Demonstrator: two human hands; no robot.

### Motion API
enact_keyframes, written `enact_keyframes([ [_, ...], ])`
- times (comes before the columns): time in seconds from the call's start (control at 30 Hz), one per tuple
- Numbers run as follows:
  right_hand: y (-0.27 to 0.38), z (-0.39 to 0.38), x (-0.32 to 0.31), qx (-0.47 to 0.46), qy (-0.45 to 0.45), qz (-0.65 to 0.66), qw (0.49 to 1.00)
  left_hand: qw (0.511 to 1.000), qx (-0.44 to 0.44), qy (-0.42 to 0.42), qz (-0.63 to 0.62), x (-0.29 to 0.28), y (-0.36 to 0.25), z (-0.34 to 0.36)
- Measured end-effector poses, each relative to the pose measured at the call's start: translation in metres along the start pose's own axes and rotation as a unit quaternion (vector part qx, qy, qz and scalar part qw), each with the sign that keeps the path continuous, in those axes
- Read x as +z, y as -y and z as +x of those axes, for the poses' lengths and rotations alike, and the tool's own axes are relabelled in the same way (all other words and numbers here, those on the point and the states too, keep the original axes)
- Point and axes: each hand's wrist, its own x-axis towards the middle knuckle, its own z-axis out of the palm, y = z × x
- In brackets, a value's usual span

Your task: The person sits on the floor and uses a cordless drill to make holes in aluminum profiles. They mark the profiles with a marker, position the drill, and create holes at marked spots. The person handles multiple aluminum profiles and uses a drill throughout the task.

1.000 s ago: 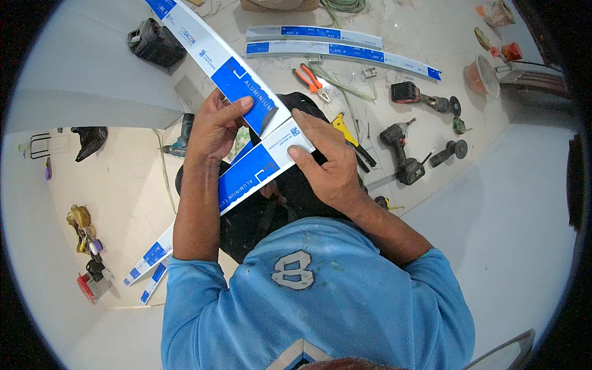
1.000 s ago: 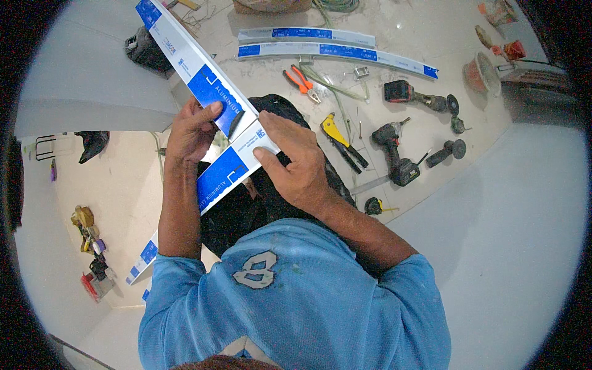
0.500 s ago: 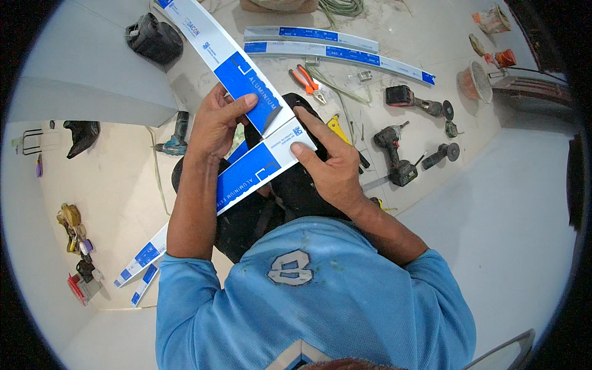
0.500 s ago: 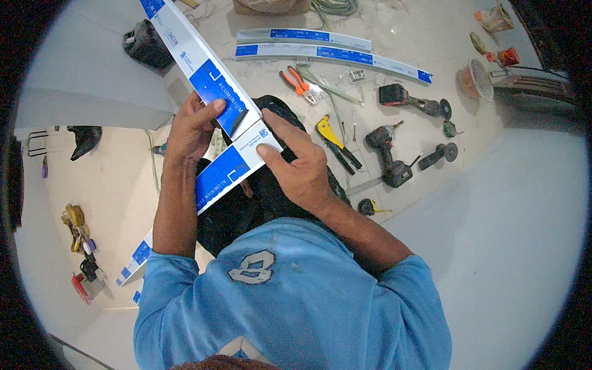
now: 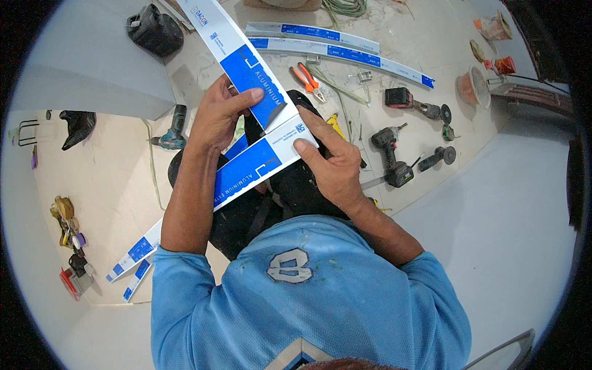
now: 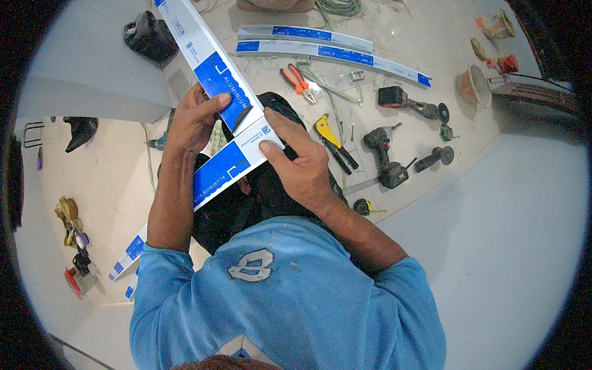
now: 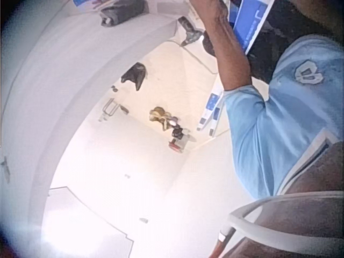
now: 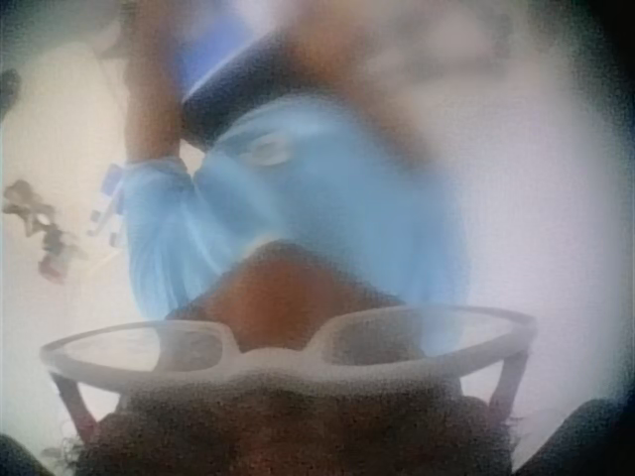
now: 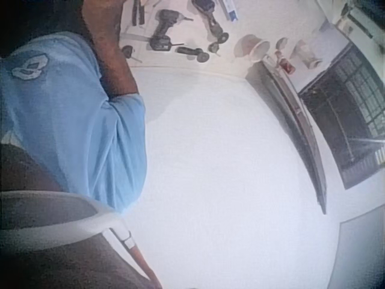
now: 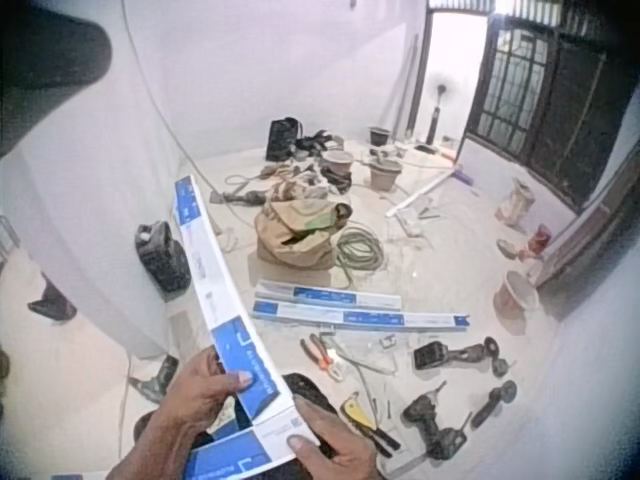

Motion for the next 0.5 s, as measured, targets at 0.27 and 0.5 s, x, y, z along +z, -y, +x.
enact_keyframes([
  [0.27, -0.0055, 0.0009, 0.0015, -0.012, -0.002, 0.004, 1.0, 1.0, -0.001, 0.003, 0.002, -0.0029, 0.0017, 0.0],
  [0.5, -0.0052, 0.0006, 0.0019, -0.003, 0.004, 0.034, 0.999, 1.0, -0.005, -0.011, 0.012, -0.0029, 0.0036, -0.0021],
])
